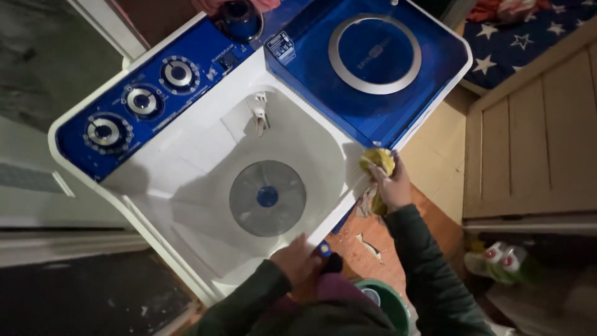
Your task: Cleaning the exterior and interior components of a washing machine using a sponge and soapy water.
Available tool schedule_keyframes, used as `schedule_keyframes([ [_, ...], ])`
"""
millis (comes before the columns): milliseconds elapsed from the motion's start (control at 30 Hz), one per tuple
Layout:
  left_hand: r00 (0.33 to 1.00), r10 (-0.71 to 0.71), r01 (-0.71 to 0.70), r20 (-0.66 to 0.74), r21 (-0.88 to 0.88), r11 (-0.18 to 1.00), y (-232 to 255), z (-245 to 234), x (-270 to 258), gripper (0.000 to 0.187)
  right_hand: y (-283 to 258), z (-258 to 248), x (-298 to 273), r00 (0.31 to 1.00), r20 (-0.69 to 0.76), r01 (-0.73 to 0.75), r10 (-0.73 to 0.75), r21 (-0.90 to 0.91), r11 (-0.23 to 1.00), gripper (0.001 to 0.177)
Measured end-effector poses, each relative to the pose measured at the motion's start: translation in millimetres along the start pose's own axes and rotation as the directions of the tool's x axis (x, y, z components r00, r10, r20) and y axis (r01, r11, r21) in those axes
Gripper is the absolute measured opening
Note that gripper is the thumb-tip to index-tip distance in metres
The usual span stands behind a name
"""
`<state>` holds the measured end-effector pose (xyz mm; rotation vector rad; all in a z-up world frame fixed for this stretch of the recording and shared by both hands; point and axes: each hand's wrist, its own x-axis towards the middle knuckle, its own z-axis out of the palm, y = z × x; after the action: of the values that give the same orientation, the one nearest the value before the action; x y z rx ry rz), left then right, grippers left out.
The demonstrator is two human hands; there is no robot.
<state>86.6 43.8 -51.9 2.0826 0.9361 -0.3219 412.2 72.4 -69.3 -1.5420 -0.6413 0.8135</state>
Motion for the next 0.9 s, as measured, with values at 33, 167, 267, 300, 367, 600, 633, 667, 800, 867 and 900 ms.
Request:
schedule_keyframes([
  [33,1.000,-0.008,0.008,-0.009,-0.009,1.000,3.7,14.7,10.3,0.045,2.1,-6.0,0.6,1.000,0.014,0.001,-0.001,-0.003,1.000,0.055],
  [167,0.879,0.005,-0.066,-0.476,-0.111,0.992,35.7,20.4,20.9,0.064,-6.7,-20.9,-5.9,0.998,0.052,0.024,-0.031,0.132,0.991,0.041],
  [267,0.860,-0.016,-0.032,-0.510,-0.085,0.996,38.7,20.8,18.7,0.058,-10.1,-33.8,-12.4,0.999,-0.036,-0.023,0.028,0.145,0.989,0.035],
  [300,0.816,0.048,-0.095,-0.575,-0.051,0.994,33.3,24.9,20.0,0.059,-9.7,-38.5,-13.2,0.996,-0.082,-0.017,0.030,0.159,0.987,0.032],
  [367,0.772,0.108,-0.146,-0.626,-0.010,0.989,30.6,26.0,17.3,0.058,-29.2,-37.3,-16.2,0.994,-0.104,0.053,-0.037,0.149,0.987,0.031],
  [600,0.798,-0.054,-0.034,-0.601,-0.135,0.990,48.0,15.3,22.8,0.060,-115.8,-27.1,60.7,0.948,0.049,0.319,-0.316,-0.110,0.941,0.035],
  [633,0.788,-0.062,-0.031,-0.612,-0.140,0.990,54.7,8.9,24.6,0.060,-121.7,-26.1,88.1,0.944,0.063,0.329,-0.323,-0.107,0.938,0.035],
  [667,0.821,-0.114,0.012,-0.559,-0.182,0.983,62.6,2.1,28.1,0.061,-128.8,-23.7,118.2,0.932,0.059,0.360,-0.358,-0.018,0.933,0.033],
  [800,0.845,-0.321,0.158,-0.428,-0.374,0.914,108.9,-34.0,63.0,0.079,-173.8,-5.7,253.8,0.918,0.069,0.396,-0.390,-0.112,0.911,0.028],
  [867,0.796,-0.340,0.100,-0.500,-0.446,0.889,146.8,-53.0,84.0,0.089,-158.5,-4.7,343.5,0.870,0.134,0.492,-0.474,-0.187,0.850,0.030],
  [900,0.762,-0.340,0.038,-0.551,-0.486,0.873,165.9,-61.7,92.9,0.101,-149.0,-2.3,386.9,0.823,0.165,0.567,-0.543,-0.261,0.781,0.032],
])
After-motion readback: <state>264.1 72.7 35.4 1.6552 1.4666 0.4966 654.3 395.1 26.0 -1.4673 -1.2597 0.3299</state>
